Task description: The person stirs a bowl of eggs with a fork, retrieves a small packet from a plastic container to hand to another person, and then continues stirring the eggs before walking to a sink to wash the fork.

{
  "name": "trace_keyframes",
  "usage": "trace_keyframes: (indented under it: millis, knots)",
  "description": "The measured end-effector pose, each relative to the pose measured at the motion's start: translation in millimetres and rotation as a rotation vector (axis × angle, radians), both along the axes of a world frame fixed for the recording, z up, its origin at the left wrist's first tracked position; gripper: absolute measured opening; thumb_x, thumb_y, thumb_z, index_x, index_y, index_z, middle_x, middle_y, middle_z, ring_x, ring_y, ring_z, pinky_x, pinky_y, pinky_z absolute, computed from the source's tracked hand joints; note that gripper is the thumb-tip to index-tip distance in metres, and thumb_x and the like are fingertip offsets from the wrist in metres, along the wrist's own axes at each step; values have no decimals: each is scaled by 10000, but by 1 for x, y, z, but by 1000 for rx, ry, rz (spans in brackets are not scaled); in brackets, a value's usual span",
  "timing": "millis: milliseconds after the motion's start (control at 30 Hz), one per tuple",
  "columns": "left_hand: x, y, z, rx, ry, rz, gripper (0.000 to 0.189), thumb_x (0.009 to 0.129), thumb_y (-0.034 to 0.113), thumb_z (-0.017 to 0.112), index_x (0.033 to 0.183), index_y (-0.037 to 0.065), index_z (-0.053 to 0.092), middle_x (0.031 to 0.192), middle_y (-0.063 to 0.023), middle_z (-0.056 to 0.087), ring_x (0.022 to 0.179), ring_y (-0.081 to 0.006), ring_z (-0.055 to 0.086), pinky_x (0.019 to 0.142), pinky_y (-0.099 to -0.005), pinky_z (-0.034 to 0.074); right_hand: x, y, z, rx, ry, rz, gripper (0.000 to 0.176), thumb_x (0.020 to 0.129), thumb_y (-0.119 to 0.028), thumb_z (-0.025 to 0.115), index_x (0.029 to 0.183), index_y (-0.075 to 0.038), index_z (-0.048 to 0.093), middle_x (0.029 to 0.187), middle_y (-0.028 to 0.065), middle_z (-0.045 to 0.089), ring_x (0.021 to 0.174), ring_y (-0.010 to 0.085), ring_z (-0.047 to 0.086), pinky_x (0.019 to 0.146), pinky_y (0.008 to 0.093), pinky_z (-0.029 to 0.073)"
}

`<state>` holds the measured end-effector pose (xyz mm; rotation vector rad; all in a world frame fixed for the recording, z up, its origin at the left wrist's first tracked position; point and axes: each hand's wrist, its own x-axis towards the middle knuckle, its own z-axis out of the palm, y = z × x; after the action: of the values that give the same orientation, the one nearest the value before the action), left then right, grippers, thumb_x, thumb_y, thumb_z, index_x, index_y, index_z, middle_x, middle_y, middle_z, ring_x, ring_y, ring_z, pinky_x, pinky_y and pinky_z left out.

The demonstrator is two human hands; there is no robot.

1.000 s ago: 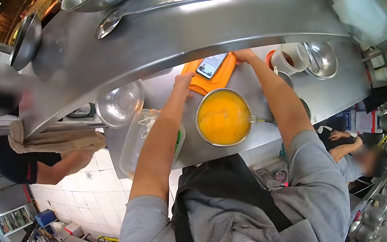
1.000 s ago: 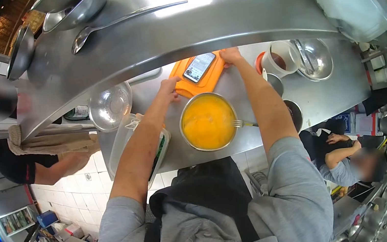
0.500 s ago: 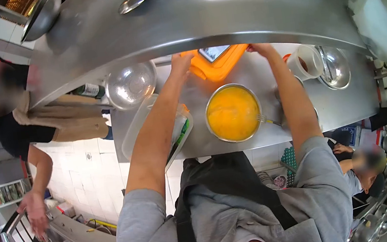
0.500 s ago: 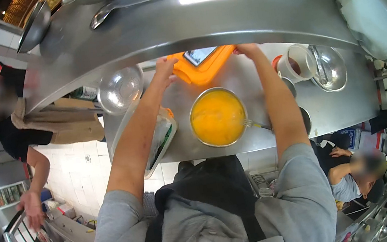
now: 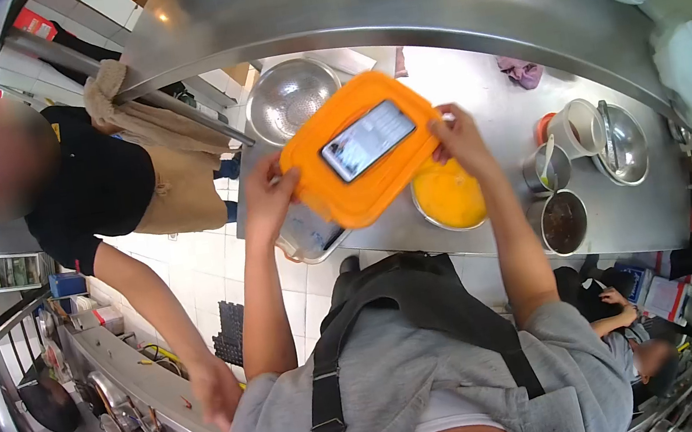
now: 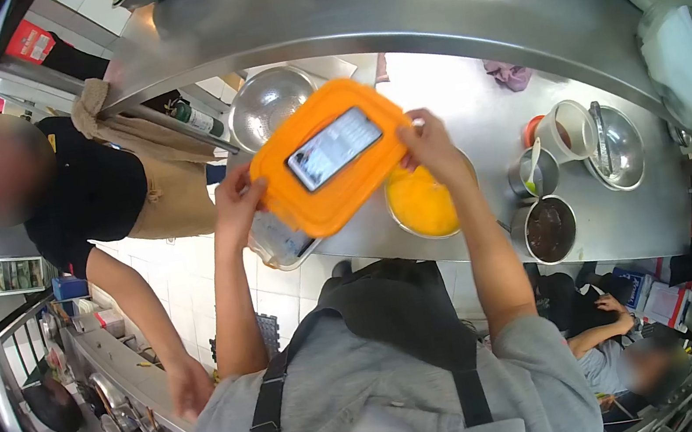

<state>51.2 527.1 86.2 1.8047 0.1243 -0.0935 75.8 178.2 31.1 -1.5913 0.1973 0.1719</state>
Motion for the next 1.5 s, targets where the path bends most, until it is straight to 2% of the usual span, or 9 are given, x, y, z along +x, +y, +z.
trace_keyframes:
  millis: [300, 433, 500, 667, 767, 1000, 1167, 1267, 1500]
  knots:
    - [-57, 83, -65, 142, 59, 163, 366, 866, 99, 666, 1196, -47, 601, 874, -111, 643, 614, -127, 629, 452, -231, 494, -30, 103, -34, -359, -94, -5, 392, 899, -191, 602, 1180, 75, 540, 880, 188, 627, 505, 213, 627, 483, 344, 521]
    - [-57, 96, -52, 637, -23, -44, 419, 867, 275, 675, 1149, -29, 616, 760, -146, 636, 621, -284, 637, 608, -395, 515, -38, 114, -30, -657, -183, -29, 338, 894, -237, 571, 1062, 53, 607, 910, 245, 644, 684, 319, 658, 669, 426, 537]
    - [-58, 111, -67, 597, -75, -6, 423, 852, 314, 666, 1108, -20, 631, 726, -162, 632, 666, -336, 622, 695, -419, 498, -34, 113, -58, -899, -387, -70, 317, 893, -252, 564, 1020, 35, 612, 925, 251, 649, 791, 357, 661, 730, 456, 527]
    - [-40, 126, -120, 377, -147, -33, 387, 883, 313, 655, 1022, -49, 655, 739, -163, 662, 585, -258, 659, 564, -370, 508, -23, 114, -45, -887, -196, -8, 340, 868, -306, 572, 938, 23, 621, 949, 263, 663, 901, 399, 649, 800, 467, 512]
    - [-34, 126, -109, 300, -30, -43, 335, 868, 293, 632, 835, -40, 629, 710, -191, 631, 685, -366, 627, 690, -456, 495, -15, 112, -37, -952, -114, 51, 363, 853, -323, 587, 919, 32, 627, 937, 269, 670, 906, 399, 655, 801, 458, 515]
    - [-34, 121, -98, 648, -75, -109, 376, 878, 325, 608, 832, -46, 651, 797, -247, 656, 790, -431, 644, 733, -486, 501, -15, 121, -37, -1027, -173, 41, 356, 851, -318, 615, 901, 33, 647, 850, 231, 690, 865, 348, 683, 777, 431, 526]
    - [-50, 137, -138, 262, -79, -13, 576, 870, 434, 712, 1179, -40, 599, 985, -156, 673, 951, -287, 670, 748, -440, 535, -7, 105, -31, -490, 172, 66, 449, 869, -316, 679, 1119, 53, 627, 955, 175, 688, 894, 239, 685, 739, 373, 565]
    - [-86, 123, -117, -214, 478, 43, 673, 829, 452, 769, 1244, -24, 535, 1110, -137, 630, 873, -286, 667, 794, -481, 528, 1, 101, -39, -116, 215, 16, 609, 863, -365, 730, 1243, 82, 565, 1058, 176, 670, 937, 236, 682, 749, 359, 585]
    - [-103, 79, -118, -642, 326, 216, 574, 838, 208, 777, 1237, -23, 436, 1062, -176, 602, 822, -224, 665, 573, -374, 570, 25, 93, -57, 193, 348, 258, 652, 874, -400, 739, 1272, 83, 555, 1092, 129, 678, 888, 169, 686, 757, 287, 578]
